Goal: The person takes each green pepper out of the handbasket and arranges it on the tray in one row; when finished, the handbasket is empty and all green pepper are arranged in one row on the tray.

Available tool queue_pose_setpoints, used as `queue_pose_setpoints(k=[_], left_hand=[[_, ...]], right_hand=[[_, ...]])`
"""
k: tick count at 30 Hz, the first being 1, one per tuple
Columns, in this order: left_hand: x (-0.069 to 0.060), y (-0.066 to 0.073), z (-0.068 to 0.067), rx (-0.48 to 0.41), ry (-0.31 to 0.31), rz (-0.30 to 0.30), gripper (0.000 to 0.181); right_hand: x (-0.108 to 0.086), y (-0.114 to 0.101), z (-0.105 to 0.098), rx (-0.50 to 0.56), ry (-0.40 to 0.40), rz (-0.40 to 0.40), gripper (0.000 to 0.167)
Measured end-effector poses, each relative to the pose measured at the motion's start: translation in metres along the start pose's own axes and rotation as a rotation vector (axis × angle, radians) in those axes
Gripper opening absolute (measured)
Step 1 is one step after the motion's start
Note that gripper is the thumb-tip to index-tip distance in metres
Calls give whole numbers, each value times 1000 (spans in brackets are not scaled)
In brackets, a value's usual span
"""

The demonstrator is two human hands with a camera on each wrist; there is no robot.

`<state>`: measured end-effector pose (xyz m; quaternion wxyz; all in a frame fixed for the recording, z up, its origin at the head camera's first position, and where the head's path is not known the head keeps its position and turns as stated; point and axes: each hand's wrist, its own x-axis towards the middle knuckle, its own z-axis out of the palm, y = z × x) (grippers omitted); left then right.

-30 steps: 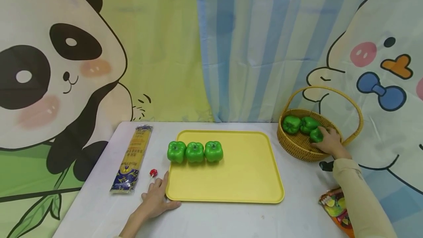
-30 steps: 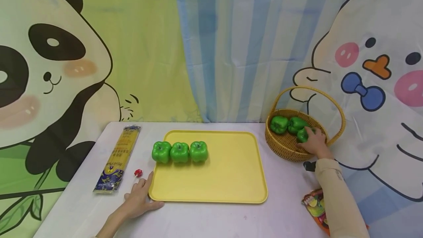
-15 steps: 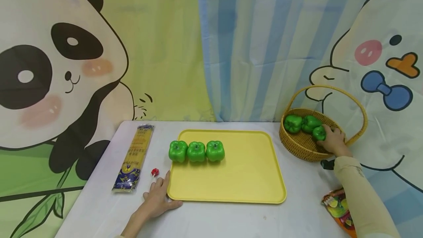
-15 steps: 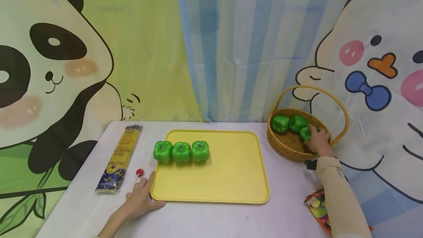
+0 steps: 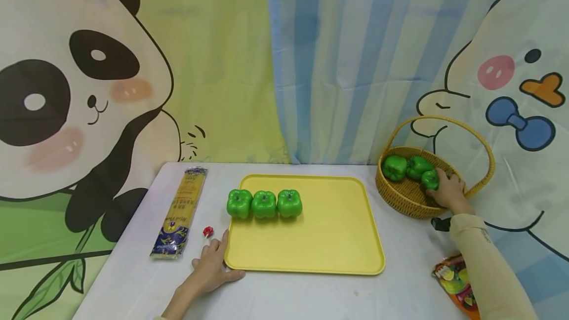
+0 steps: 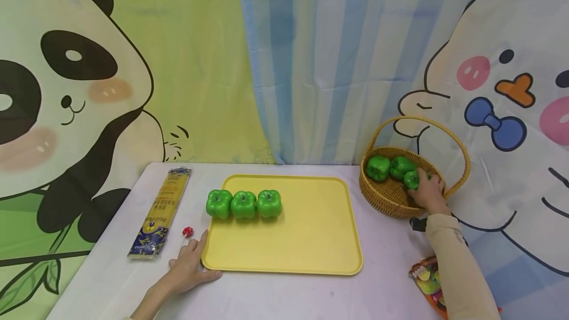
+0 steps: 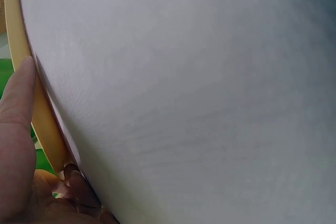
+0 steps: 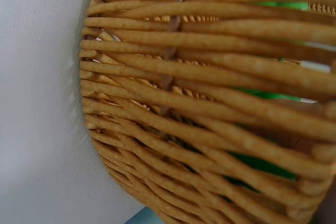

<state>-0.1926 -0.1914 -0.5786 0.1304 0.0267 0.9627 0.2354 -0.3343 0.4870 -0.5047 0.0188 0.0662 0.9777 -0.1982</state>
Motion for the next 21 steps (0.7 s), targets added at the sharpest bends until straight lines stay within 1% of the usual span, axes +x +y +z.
queue_pose_setpoints(k=[4, 9, 12, 17, 21], left_hand=[[0, 1, -2, -2, -11, -5, 132], [1, 2, -4, -9, -22, -12, 132], [1, 3, -5, -11, -25, -14, 132], [1, 3, -4, -2, -14, -13, 132], [1, 3, -3, 1, -10, -12, 133]], right_hand=[[-3, -1, -1, 7, 39, -23, 82], [-9, -7, -6, 22, 101, -81, 81], [-13, -11, -10, 30, 110, -92, 83], [-20, -19, -14, 32, 103, -81, 86], [-26, -26, -16, 29, 133, -121, 86]])
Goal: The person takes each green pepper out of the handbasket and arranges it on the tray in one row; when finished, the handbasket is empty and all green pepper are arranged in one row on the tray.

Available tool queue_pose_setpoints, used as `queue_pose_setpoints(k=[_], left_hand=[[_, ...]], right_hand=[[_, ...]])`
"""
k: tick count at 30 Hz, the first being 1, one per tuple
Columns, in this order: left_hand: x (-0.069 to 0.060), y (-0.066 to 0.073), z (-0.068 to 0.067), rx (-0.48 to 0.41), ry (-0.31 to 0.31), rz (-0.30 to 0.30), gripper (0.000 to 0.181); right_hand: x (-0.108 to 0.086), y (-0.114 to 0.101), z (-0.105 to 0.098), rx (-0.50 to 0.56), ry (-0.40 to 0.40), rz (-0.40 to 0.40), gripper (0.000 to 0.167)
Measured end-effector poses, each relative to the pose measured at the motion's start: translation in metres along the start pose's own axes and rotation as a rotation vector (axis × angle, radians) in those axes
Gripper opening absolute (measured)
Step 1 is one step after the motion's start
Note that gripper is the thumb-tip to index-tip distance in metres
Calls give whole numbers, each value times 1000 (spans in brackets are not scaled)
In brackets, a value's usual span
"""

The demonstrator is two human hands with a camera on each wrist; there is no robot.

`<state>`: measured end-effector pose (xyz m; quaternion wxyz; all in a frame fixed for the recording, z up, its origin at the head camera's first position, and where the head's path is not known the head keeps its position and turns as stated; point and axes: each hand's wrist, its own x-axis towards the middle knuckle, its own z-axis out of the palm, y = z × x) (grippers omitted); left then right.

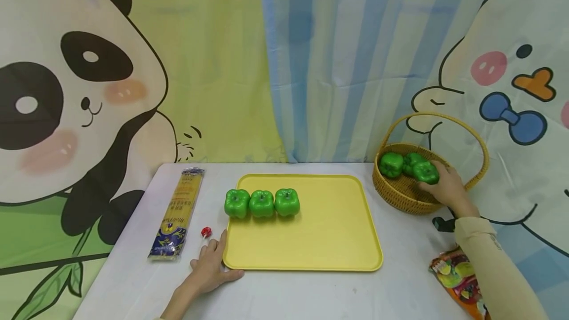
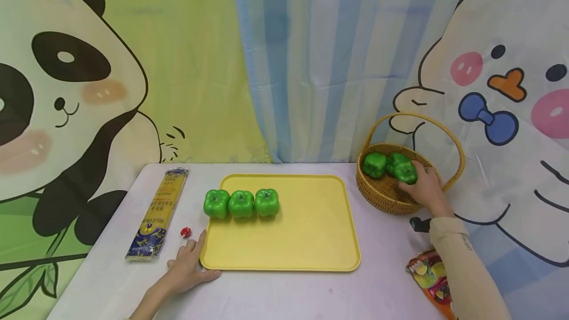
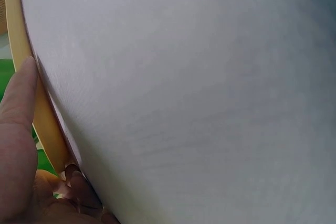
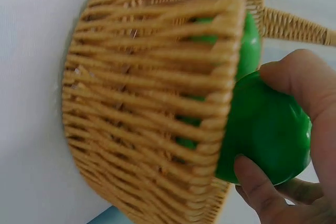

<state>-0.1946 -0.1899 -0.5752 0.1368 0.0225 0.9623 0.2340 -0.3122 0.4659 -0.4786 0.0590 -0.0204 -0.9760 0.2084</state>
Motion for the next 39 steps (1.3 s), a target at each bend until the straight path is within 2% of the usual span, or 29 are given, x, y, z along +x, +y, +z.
queue_pose_setpoints(k=[4, 10, 18, 29, 34, 39], left_hand=[[1, -1, 1, -2, -8, -12, 134], [4, -2, 3, -10, -15, -20, 132], [2, -1, 1, 7, -17, -7, 131], [-1, 1, -1, 4, 0, 8, 130], [0, -1, 1, 13, 11, 18, 131], [-1, -1, 2, 11, 8, 16, 132]], right_hand=[[-3, -13, -2, -16, 45, -62, 84], [-11, -31, -2, 6, 50, -87, 86], [-22, -44, 7, 28, 126, -143, 84], [-31, -66, 8, 30, 142, -193, 82], [-34, -78, 16, 48, 109, -212, 81], [-34, -89, 29, 56, 131, -268, 78]])
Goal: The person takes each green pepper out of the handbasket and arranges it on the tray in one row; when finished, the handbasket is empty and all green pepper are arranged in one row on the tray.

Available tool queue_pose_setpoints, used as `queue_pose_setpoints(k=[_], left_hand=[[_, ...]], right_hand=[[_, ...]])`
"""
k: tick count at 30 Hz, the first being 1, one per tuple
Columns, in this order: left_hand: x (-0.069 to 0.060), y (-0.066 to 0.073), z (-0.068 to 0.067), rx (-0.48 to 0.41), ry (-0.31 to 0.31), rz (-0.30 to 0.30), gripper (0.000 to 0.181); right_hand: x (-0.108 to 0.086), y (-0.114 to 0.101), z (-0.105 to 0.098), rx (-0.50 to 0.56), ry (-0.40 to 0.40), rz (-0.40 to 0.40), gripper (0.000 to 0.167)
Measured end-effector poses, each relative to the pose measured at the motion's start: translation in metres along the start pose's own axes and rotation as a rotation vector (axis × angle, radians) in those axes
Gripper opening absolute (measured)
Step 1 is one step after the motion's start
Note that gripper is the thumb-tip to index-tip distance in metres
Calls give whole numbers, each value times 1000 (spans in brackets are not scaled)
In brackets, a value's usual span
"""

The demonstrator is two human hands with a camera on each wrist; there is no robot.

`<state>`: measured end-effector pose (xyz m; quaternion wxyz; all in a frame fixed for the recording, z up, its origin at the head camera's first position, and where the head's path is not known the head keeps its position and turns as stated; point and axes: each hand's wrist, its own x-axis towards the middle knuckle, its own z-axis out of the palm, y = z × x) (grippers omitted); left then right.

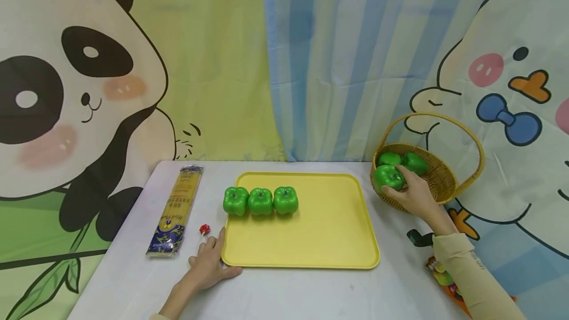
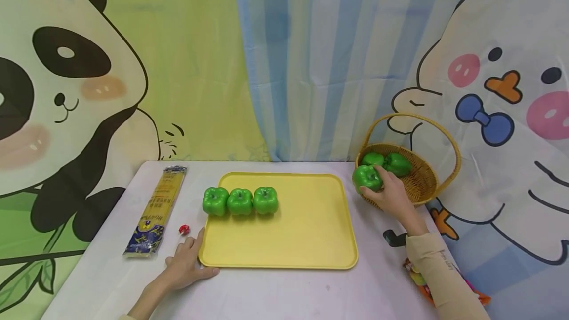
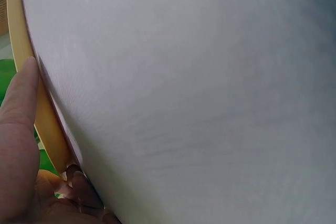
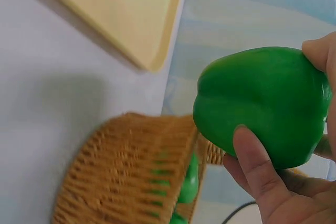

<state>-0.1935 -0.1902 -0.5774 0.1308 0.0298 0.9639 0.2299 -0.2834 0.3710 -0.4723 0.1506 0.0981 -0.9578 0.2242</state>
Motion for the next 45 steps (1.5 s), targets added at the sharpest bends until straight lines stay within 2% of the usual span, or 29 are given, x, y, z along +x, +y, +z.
queue_pose_setpoints(k=[6, 12, 19, 25, 32, 38, 45], left_hand=[[0, -1, 0, 1, -7, -5, 132], [2, -2, 1, 3, -18, -21, 132], [3, -3, 1, 7, -9, -16, 133], [2, -2, 2, 1, -17, -27, 133], [2, -1, 2, -5, -24, -29, 133], [1, 1, 1, -3, -20, -27, 132], [2, 2, -2, -5, -28, -20, 133]], right_hand=[[2, -13, 18, 21, 20, -58, 77], [1, -26, 34, 45, 11, -76, 75], [2, -41, 52, 91, -75, -64, 73], [2, -56, 73, 141, -118, -55, 74], [-1, -73, 95, 148, -170, -31, 76], [1, -81, 102, 182, -182, -18, 75], [5, -87, 108, 198, -232, 20, 76]])
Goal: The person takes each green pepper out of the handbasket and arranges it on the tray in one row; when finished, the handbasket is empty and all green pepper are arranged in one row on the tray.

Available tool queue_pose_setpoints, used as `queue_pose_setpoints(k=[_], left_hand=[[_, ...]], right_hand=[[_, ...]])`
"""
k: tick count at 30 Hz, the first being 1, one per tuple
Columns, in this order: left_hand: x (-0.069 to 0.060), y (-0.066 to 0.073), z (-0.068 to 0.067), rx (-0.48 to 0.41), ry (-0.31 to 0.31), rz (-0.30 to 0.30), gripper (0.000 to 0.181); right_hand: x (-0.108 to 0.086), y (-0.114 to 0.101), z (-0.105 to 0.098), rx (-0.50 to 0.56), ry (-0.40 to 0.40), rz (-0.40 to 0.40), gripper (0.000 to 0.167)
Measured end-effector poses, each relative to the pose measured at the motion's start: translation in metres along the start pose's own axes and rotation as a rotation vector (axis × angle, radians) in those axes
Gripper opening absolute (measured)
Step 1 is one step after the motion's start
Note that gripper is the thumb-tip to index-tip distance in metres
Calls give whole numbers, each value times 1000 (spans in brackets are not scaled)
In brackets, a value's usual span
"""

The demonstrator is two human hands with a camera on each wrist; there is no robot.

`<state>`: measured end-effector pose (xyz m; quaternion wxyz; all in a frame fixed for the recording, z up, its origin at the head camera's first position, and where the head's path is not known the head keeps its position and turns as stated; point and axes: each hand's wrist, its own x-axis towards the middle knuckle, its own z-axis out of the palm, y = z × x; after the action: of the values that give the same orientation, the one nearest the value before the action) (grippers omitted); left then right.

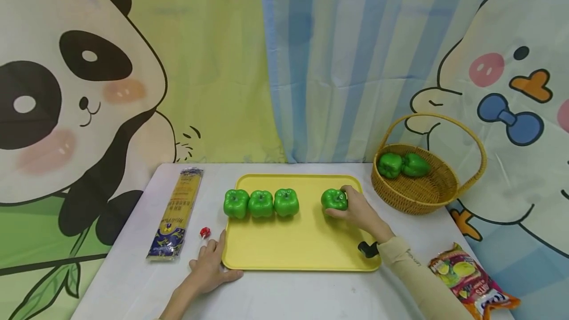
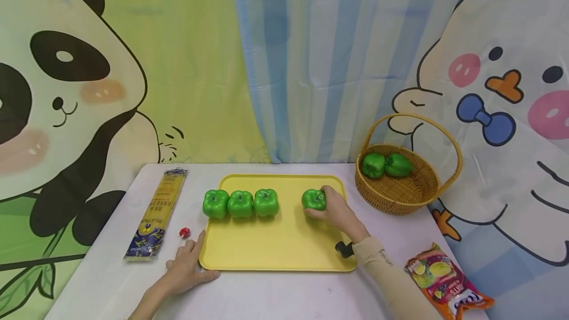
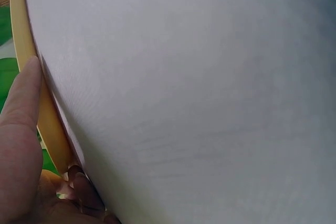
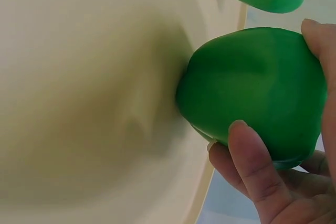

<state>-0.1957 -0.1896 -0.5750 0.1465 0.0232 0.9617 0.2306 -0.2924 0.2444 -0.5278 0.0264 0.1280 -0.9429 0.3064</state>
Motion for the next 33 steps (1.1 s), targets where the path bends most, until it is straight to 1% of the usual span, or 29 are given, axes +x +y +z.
queue_pose_setpoints(k=[4, 7, 13, 16, 24, 33], left_hand=[[-1, -1, 1, 3, 2, 6, 133], [-1, -2, 1, 1, 7, 9, 133], [0, -2, 3, -6, 5, 7, 133], [-1, -2, 3, -7, 6, 14, 133], [0, -3, 3, -2, 1, 1, 133], [-1, -3, 4, 11, 28, 19, 133]], right_hand=[[2, -3, 2, 1, -3, -5, 86], [1, -3, 3, -13, 6, -37, 92], [-1, -2, 6, -46, 30, -104, 82], [0, -4, 6, -54, 25, -111, 80], [0, -6, 4, -64, -5, -104, 84], [2, -7, 12, -15, -7, -130, 80]])
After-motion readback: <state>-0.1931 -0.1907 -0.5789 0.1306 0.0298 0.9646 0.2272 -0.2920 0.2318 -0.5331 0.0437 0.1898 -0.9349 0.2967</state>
